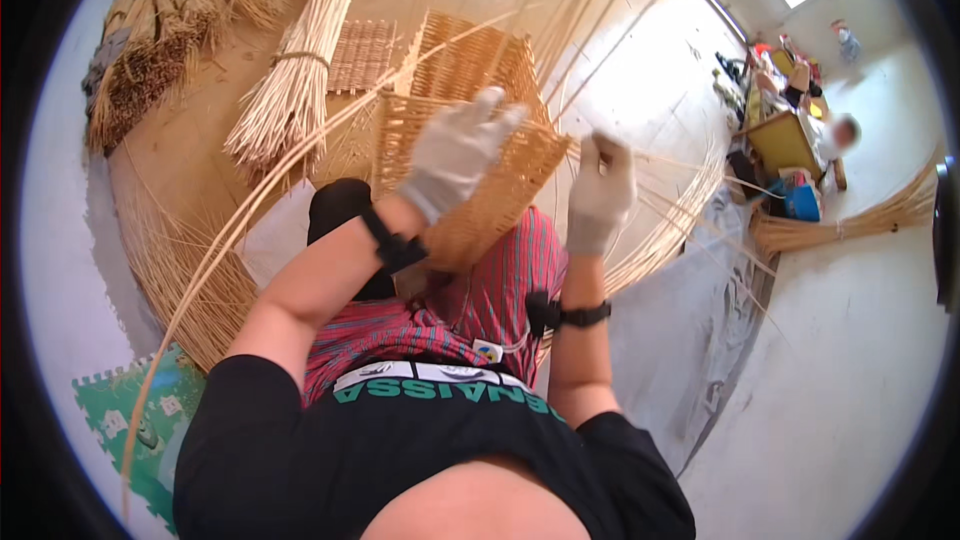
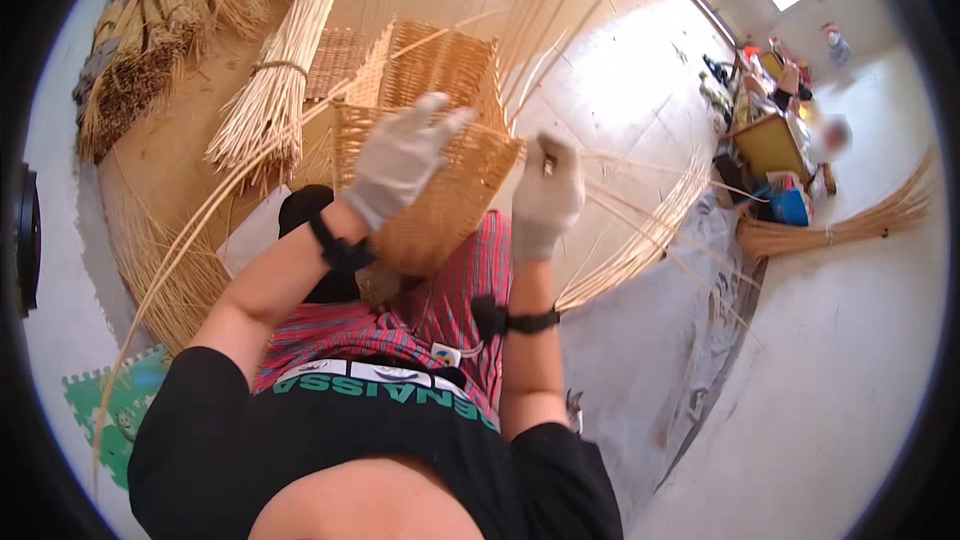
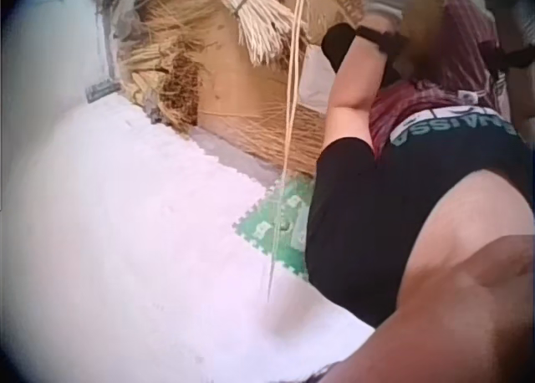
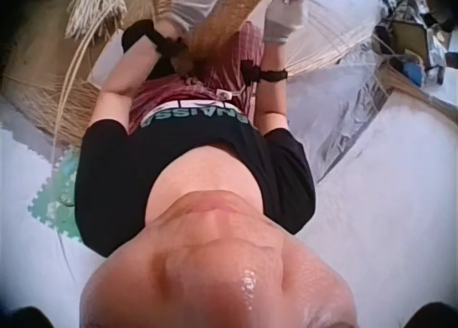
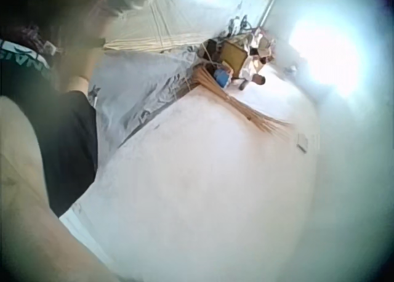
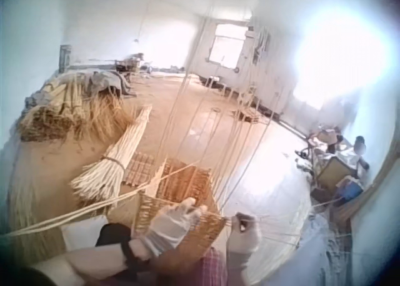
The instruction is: Weaving a rectangular basket using long strips of plant material, measuring dimensions with a tape measure, and trimming strips with pliers.
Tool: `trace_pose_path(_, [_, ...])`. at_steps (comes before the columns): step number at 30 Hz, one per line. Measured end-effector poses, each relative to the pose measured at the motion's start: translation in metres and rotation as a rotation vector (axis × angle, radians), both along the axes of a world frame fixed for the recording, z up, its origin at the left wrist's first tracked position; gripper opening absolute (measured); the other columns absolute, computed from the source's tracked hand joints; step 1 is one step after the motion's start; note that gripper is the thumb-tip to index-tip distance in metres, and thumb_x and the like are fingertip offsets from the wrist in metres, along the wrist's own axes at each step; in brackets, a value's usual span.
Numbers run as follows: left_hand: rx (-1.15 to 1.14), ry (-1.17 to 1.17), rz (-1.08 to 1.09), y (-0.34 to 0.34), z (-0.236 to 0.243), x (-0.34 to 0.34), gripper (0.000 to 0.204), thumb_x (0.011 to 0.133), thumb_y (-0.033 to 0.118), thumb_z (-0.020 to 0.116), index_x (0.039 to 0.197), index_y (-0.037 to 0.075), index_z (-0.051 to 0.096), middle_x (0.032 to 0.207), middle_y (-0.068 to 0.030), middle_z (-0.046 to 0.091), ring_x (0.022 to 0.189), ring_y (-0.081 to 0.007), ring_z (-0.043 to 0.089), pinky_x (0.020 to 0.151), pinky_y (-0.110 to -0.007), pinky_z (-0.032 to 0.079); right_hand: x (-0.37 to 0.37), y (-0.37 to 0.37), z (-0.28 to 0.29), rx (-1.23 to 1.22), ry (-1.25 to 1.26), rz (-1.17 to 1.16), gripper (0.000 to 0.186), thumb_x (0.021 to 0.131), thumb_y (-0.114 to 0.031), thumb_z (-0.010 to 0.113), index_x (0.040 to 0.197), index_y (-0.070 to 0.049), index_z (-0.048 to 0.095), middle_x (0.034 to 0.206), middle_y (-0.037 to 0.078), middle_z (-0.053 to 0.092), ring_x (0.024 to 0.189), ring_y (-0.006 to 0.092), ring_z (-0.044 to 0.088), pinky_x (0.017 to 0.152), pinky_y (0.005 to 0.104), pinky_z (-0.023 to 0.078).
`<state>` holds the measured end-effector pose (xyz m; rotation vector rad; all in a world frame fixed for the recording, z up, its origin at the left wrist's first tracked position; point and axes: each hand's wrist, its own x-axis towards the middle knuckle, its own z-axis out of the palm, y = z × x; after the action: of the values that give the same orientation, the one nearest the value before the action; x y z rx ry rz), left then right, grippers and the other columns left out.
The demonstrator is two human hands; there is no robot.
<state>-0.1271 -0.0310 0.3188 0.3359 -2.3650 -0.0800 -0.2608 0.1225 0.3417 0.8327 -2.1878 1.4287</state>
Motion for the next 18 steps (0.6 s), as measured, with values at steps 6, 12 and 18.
trace_pose_path(6, [0.121,-0.314,0.152,0.033,-0.006,-0.045,0.066,0.090,0.014,0.064,0.149,0.039,0.048,0.116,-0.0176,0.052,0.076,-0.0288,0.066,0.072,-0.042,0.057,-0.040,-0.020,0.010,0.748,0.149,-0.539,0.020,0.096,-0.028,0.066,0.108,-0.013,0.069,0.088,0.015,0.073,0.085,0.0306,0.070,0.090,0.0431,0.052])
trace_pose_path(12, [0.404,0.230,-0.307,0.013,-0.017,-0.005,0.053,0.087,0.008,0.075,0.135,0.027,0.063,0.130,-0.0188,0.055,0.078,-0.0305,0.066,0.072,-0.040,0.057,-0.036,-0.020,-0.031,0.205,0.109,-0.086,0.020,0.098,-0.012,0.057,0.114,-0.008,0.067,0.089,0.014,0.072,0.083,0.0324,0.069,0.080,0.0448,0.053])
trace_pose_path(18, [1.012,0.936,-0.024,-0.068,-0.027,0.064,0.014,0.092,0.004,0.076,0.099,0.005,0.064,0.080,-0.0004,0.064,0.069,-0.0100,0.058,0.064,-0.025,0.051,0.052,-0.063,-0.018,-0.948,-0.917,0.719,0.026,0.094,-0.008,0.064,0.119,-0.008,0.067,0.104,0.013,0.072,0.097,0.0290,0.068,0.086,0.0393,0.054])
